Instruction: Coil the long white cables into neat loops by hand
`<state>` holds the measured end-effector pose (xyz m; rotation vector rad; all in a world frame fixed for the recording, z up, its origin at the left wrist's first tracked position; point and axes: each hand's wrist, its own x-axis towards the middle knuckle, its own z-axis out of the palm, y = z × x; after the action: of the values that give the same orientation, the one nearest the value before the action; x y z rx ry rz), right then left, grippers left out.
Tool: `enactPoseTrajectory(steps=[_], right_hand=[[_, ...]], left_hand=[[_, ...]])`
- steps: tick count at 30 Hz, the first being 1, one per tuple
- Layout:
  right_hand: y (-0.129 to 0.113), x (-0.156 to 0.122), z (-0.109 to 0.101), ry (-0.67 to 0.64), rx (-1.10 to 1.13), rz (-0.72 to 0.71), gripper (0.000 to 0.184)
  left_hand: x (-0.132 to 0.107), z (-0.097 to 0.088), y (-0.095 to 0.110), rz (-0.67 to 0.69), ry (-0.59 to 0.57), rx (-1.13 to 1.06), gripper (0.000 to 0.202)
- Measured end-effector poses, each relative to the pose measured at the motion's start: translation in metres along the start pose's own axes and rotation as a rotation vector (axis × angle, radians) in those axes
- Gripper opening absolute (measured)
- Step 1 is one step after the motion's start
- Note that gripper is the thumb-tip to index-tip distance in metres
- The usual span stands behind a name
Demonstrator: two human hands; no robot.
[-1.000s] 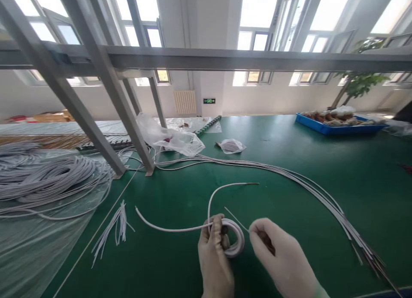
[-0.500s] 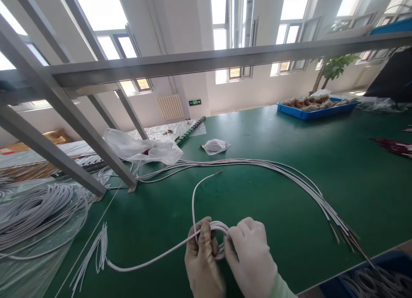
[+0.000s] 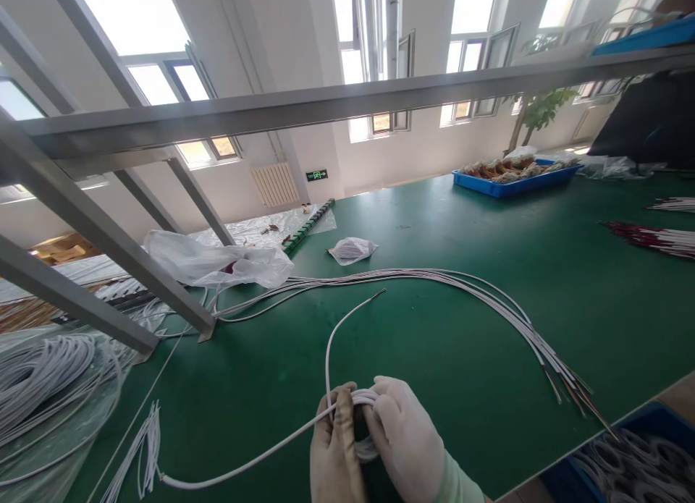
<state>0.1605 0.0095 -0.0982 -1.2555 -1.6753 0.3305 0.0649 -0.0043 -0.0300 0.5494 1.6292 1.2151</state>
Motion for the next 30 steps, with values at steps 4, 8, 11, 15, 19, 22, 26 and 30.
enactPoseTrajectory(steps=[4, 8, 11, 15, 19, 22, 26, 30], right_hand=[[0.002, -0.001, 0.0, 0.018, -0.055, -0.116, 0.02], [-0.005, 0.002, -0.009, 0.032, -0.088, -0.199, 0.015], [-0.012, 0.005, -0.023, -0.086, -0.084, -0.209, 0.013], [-0.015, 0.003, -0.034, -0.285, -0.067, -0.17, 0.01], [-0.002, -0.009, -0.022, -0.117, -0.183, -0.19, 0.013], [0.01, -0.016, -0.009, -0.033, -0.184, -0.185, 0.019], [0.017, -0.022, 0.006, 0.031, -0.175, -0.135, 0.02], [0.016, -0.026, 0.021, 0.089, -0.193, -0.121, 0.02]], left_hand=[[0.001, -0.001, 0.004, 0.001, -0.038, -0.013, 0.047], [-0.002, -0.003, 0.016, -0.049, -0.065, -0.033, 0.04], [0.001, -0.01, 0.019, -0.031, -0.085, -0.012, 0.052], [0.007, -0.017, 0.009, 0.017, -0.154, -0.029, 0.06], [0.008, -0.017, -0.004, 0.081, -0.22, -0.046, 0.058], [0.006, -0.014, -0.007, 0.114, -0.19, 0.087, 0.063], [0.0, -0.011, 0.002, 0.083, -0.132, 0.292, 0.059], [-0.008, -0.007, 0.014, 0.124, -0.088, 0.421, 0.043]])
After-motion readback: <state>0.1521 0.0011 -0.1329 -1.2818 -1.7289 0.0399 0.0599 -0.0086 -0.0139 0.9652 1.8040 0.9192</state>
